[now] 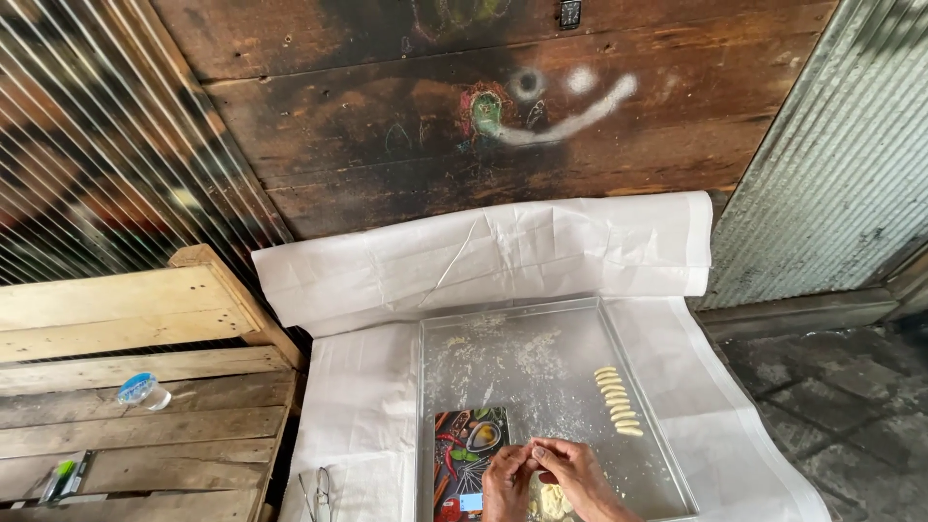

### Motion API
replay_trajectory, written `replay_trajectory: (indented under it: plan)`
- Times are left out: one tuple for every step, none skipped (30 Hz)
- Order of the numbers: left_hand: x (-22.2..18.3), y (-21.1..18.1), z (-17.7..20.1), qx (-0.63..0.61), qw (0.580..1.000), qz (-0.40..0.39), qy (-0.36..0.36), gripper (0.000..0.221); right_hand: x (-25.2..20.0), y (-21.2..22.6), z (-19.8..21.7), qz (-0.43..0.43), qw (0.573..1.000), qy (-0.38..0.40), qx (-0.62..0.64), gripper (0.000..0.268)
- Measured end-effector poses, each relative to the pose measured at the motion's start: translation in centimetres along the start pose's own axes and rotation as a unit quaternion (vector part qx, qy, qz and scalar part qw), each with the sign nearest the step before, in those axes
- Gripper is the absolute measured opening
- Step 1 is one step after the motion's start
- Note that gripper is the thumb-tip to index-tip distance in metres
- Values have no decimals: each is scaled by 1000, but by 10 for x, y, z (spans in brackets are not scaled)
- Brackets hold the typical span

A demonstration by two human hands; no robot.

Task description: Shaping dough into crescent-shaped pastries by hand and placing them on a metal tray.

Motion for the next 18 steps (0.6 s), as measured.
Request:
replay_trajectory:
  plan:
    - [0,-8,1,1,1000,0,-1,26,6,-8,4,0,1000,1,0,42]
    - [-1,-14,2,-27,999,12,16,26,11,-15,8,19,999,3,-28,38]
    - [-2,-21,2,-54,998,24,33,26,16,-22,11,38,998,5,-55,34]
    - [-1,-24,1,-52,998,24,34,26,15,-24,12,37,998,6,-54,34]
    - [0,-24,-1,-85,993,56,52,24,14,-25,11,54,996,23,-67,32]
    - [2,-25,-3,-118,987,87,69,22,13,-24,9,72,993,40,-79,31]
    - [5,-43,3,-116,987,86,69,22,14,-25,9,72,994,41,-77,31]
    - [5,-53,5,-109,975,175,88,19,15,-23,9,100,987,35,-120,32]
    - [3,-63,8,-101,954,262,105,16,15,-22,10,128,978,30,-161,35]
    - [5,-63,7,-99,954,261,104,16,11,-12,8,128,978,30,-159,35]
    - [8,-63,6,-115,952,263,110,24,8,-3,7,123,972,26,-198,35]
    - [10,-63,5,-131,948,264,118,37,4,6,6,117,965,20,-235,35]
    - [10,-64,4,-127,949,263,120,37,8,-1,9,118,966,19,-231,35]
    - [10,-65,3,-107,953,257,117,40,13,-6,12,143,959,16,-242,30]
    - [10,-66,2,-88,957,251,115,43,17,-11,15,169,953,13,-253,26]
    - [10,-58,-1,-86,958,250,116,43,19,-11,15,170,953,12,-251,26]
    - [10,-50,-2,-93,958,252,96,39,19,-8,14,219,951,14,-220,26]
    - [7,-41,-4,-100,958,256,77,43,17,-5,14,264,945,16,-190,26]
Point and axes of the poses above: each hand's wrist, its own x-axis towards the middle knuckle, its own z-axis out of the back of the hand, y = z × x, the point moved 5 cm from there along x, towards the middle knuckle, and after that the axes turned 9 degrees about z, right-handed, at the moved point
